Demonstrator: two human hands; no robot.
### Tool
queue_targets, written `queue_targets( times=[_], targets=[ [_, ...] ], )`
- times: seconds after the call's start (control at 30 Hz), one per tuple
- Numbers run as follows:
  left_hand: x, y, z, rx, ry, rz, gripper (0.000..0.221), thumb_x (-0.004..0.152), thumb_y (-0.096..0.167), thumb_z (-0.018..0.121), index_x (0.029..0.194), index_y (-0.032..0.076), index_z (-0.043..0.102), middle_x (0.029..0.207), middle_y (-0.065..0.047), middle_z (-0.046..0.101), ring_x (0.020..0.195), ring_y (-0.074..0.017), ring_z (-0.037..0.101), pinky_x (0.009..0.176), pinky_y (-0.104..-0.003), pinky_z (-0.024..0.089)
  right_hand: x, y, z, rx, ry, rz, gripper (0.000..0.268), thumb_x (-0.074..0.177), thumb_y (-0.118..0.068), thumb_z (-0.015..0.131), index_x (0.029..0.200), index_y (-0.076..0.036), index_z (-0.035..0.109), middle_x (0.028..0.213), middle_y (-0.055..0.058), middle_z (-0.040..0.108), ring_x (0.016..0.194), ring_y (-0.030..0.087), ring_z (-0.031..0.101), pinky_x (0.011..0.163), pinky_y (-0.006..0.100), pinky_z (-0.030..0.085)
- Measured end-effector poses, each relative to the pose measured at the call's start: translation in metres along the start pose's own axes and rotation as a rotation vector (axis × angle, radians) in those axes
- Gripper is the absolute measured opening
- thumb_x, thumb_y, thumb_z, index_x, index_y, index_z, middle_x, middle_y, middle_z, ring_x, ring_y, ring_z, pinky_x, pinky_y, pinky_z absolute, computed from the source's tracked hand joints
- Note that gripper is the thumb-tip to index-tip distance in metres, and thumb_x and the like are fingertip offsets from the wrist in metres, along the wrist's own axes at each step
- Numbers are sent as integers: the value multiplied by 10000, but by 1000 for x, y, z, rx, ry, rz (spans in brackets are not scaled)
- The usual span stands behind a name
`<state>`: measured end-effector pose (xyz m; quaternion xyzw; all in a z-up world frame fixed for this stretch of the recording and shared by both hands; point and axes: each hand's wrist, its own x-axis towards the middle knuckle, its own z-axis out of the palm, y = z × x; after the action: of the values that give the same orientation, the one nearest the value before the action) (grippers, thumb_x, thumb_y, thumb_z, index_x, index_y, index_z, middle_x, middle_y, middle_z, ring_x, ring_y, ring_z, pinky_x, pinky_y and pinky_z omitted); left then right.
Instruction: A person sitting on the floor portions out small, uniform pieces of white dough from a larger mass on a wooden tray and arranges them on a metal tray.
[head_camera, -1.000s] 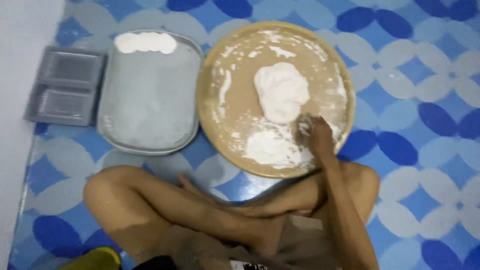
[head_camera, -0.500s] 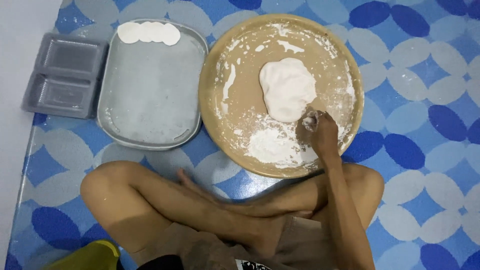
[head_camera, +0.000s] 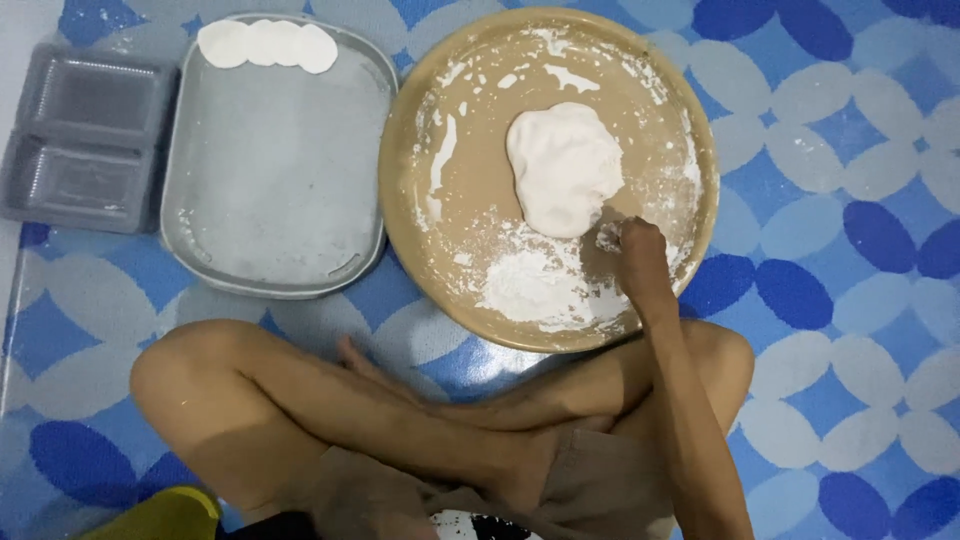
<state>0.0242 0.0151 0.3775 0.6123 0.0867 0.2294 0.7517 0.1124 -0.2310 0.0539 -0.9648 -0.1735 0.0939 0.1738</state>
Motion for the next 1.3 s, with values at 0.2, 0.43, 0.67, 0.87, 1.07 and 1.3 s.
queue_targets(
  times=[0.2,0.43,0.67,0.87,1.07,1.3],
  targets=[
    [-35,-171,-45,94,-17,-6,369,1028,304,473,1337,103,463,1248,-90,497,1135,-231,535,889,-383,494,14,36,38,28,43,89,167,918,34,696,825,169,667,721,254,582,712,346,672,576,408,576],
    [-86,-312,-112,374,-59,6,282,1058,222,494,1261,27,506,1204,-183,517,1078,-349,591,814,-438,511,-10,3,26,-160,57,36,241,846,-70,801,960,115,696,905,265,620,959,444,671,804,517,597],
    [-82,-288,-98,173,-84,21,209,1048,260,554,1137,77,603,1171,-99,534,1059,-224,588,837,-383,492,-26,2,23,108,139,199,448,838,90,725,1244,222,590,1171,429,564,1137,600,575,968,597,526],
    [-85,-313,-108,289,-56,-29,224,1046,252,570,1146,59,623,1148,-111,570,1015,-244,613,791,-377,478,-26,6,24,12,125,99,347,839,-128,846,1030,124,703,892,246,643,933,415,685,843,481,581],
    [-81,-321,-98,333,-52,-64,159,1039,185,587,1125,55,617,1097,-128,592,970,-260,610,758,-397,480,-26,31,44,263,314,65,175,914,-54,737,954,115,712,855,236,612,863,433,672,781,447,552],
    [-80,-318,-91,417,-110,-85,178,1030,174,595,1154,47,612,1118,-152,585,985,-332,632,780,-432,533,-26,25,29,-222,180,-122,52,832,50,765,876,77,768,810,206,627,825,324,667,731,351,564]
  ],
)
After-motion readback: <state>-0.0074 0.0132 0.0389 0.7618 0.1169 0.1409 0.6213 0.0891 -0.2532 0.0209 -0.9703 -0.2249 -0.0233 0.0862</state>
